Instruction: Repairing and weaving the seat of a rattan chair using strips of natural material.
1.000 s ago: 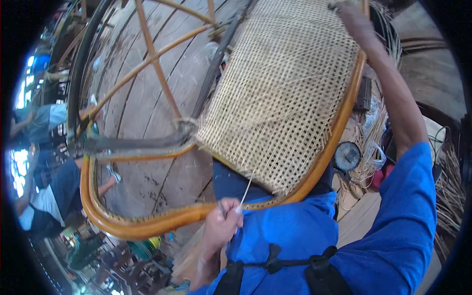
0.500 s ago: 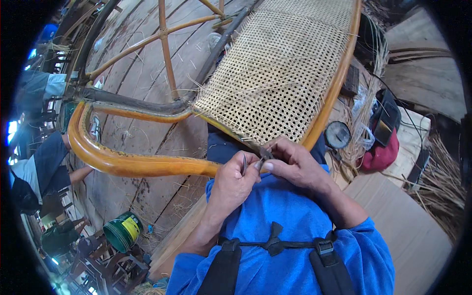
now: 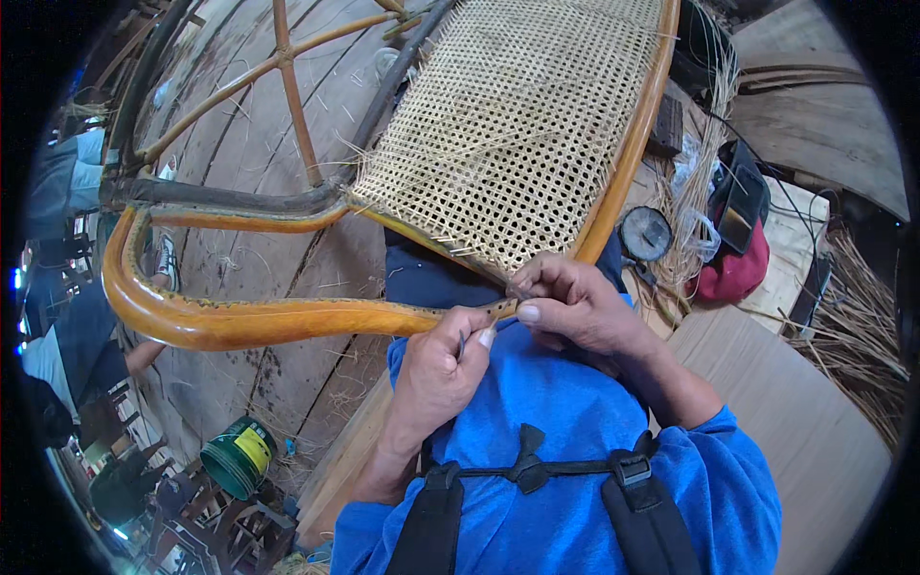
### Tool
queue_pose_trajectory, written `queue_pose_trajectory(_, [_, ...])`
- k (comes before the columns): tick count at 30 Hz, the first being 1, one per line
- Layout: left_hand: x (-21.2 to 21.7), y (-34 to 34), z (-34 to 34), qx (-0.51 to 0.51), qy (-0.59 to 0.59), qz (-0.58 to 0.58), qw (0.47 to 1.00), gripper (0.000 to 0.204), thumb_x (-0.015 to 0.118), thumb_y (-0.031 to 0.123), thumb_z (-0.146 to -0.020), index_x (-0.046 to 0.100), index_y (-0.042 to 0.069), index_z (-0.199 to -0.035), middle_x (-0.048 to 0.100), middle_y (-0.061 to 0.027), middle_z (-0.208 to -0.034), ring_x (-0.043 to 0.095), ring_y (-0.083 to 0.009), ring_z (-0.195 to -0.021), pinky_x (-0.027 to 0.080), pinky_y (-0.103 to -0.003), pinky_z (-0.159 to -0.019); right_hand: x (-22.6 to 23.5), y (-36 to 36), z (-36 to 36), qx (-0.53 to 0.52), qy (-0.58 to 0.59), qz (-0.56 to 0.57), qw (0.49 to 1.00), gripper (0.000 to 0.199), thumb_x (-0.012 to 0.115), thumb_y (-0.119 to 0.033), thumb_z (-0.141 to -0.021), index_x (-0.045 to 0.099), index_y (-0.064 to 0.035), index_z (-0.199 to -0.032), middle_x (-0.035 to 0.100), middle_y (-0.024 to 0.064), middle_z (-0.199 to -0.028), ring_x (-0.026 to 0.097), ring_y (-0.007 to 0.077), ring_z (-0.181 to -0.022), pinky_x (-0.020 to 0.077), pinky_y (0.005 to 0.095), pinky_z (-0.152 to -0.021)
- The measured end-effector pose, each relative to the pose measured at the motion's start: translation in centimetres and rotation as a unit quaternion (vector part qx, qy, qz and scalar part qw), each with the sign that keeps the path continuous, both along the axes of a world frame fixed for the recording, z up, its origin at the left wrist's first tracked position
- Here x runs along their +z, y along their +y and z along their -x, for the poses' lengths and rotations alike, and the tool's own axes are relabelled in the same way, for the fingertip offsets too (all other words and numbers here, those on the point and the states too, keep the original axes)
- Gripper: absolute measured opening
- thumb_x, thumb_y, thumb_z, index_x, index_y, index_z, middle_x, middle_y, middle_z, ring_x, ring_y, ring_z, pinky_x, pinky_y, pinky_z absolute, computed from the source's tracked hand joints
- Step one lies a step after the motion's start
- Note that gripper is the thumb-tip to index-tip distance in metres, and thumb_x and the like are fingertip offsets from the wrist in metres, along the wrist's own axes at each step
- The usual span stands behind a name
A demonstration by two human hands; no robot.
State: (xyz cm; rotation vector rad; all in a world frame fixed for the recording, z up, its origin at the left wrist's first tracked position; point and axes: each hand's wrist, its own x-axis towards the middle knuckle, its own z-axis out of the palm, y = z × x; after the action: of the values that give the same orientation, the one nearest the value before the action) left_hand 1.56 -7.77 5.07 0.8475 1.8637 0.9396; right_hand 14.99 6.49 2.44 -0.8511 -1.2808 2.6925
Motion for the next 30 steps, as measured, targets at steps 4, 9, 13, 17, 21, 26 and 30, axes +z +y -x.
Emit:
queue_pose_trajectory(4, [-0.1,-1.0,0.2,-0.015,-0.011,0.022,1.0,0.009,0.058,0.01,-0.087,0.059,0.002,-0.092,0.06,-0.0102,-0.064,0.056,-0.0113,-0.055,0.045,-0.029,-0.053,-0.2,2.2,-1.1,-0.031,-0.044,-0.106,0.993,0.023,0.064,-0.017,-0.085,0.053,-0.0029,-0.1,0.051,-0.0019,-0.069,0.046,0.0049,-0.051,0.0394,0.0205,-0.046])
queue_pose_trajectory(9, [-1.2,-1.0,0.5,0.07,-0.027,0.039,0.996,0.01,0.058,0.01,-0.087,0.059,0.001,-0.091,0.058,-0.008,-0.062,0.053,-0.0096,-0.054,0.044,-0.027,-0.052,-0.9,4.0,-2.5,-0.121,-0.086,-0.123,0.981,0.031,0.068,-0.017,-0.081,0.054,-0.005,-0.104,0.053,-0.0021,-0.074,0.05,0.0047,-0.06,0.0407,0.0203,-0.052])
queue_pose_trajectory(13, [-1.5,0.6,0.2,0.069,-0.037,0.015,0.997,0.01,0.058,0.009,-0.086,0.059,0.001,-0.092,0.058,-0.0077,-0.063,0.053,-0.0092,-0.055,0.044,-0.027,-0.052,-0.1,-0.1,0.0,0.068,0.044,-0.151,0.985,0.041,0.07,-0.014,-0.081,0.049,-0.0024,-0.114,0.053,0.0013,-0.098,0.051,0.0067,-0.088,0.0426,0.0225,-0.077])
queue_pose_trajectory(17, [-2.3,1.1,0.0,0.039,-0.001,-0.039,0.998,0.01,0.058,0.008,-0.086,0.059,0.001,-0.092,0.059,-0.0084,-0.065,0.056,-0.0102,-0.058,0.045,-0.028,-0.054,-1.0,-0.2,0.7,0.063,0.046,-0.138,0.987,0.03,0.067,-0.012,-0.084,0.051,-0.0019,-0.107,0.054,0.0001,-0.09,0.052,0.0054,-0.076,0.0426,0.0196,-0.065])
queue_pose_trajectory(21, [-0.8,0.3,1.1,-0.024,-0.022,0.069,0.997,0.01,0.058,0.008,-0.086,0.06,0.003,-0.093,0.062,-0.0109,-0.068,0.061,-0.0158,-0.06,0.048,-0.03,-0.057,-0.4,1.7,-0.7,-0.042,-0.028,-0.029,0.998,0.025,0.065,-0.013,-0.084,0.052,-0.0033,-0.103,0.054,-0.0011,-0.08,0.05,0.0053,-0.06,0.0397,0.0197,-0.049])
queue_pose_trajectory(26, [-1.1,0.8,0.1,-0.103,-0.021,0.038,0.994,0.01,0.058,0.01,-0.086,0.059,0.004,-0.093,0.059,-0.0084,-0.068,0.058,-0.0169,-0.061,0.046,-0.031,-0.057,-2.8,2.1,-5.3,-0.128,-0.073,-0.059,0.987,0.022,0.066,-0.017,-0.084,0.054,-0.0039,-0.098,0.053,0.0004,-0.071,0.048,0.0068,-0.052,0.0392,0.022,-0.045])
queue_pose_trajectory(30, [-1.0,1.3,0.4,-0.215,-0.007,0.026,0.976,0.011,0.058,0.013,-0.087,0.061,0.004,-0.093,0.058,-0.0082,-0.069,0.056,-0.0133,-0.062,0.045,-0.03,-0.058,-4.6,1.2,-9.1,-0.262,-0.123,-0.057,0.956,0.018,0.061,-0.017,-0.086,0.054,-0.0041,-0.096,0.053,0.0006,-0.069,0.047,0.0083,-0.05,0.0386,0.023,-0.042])
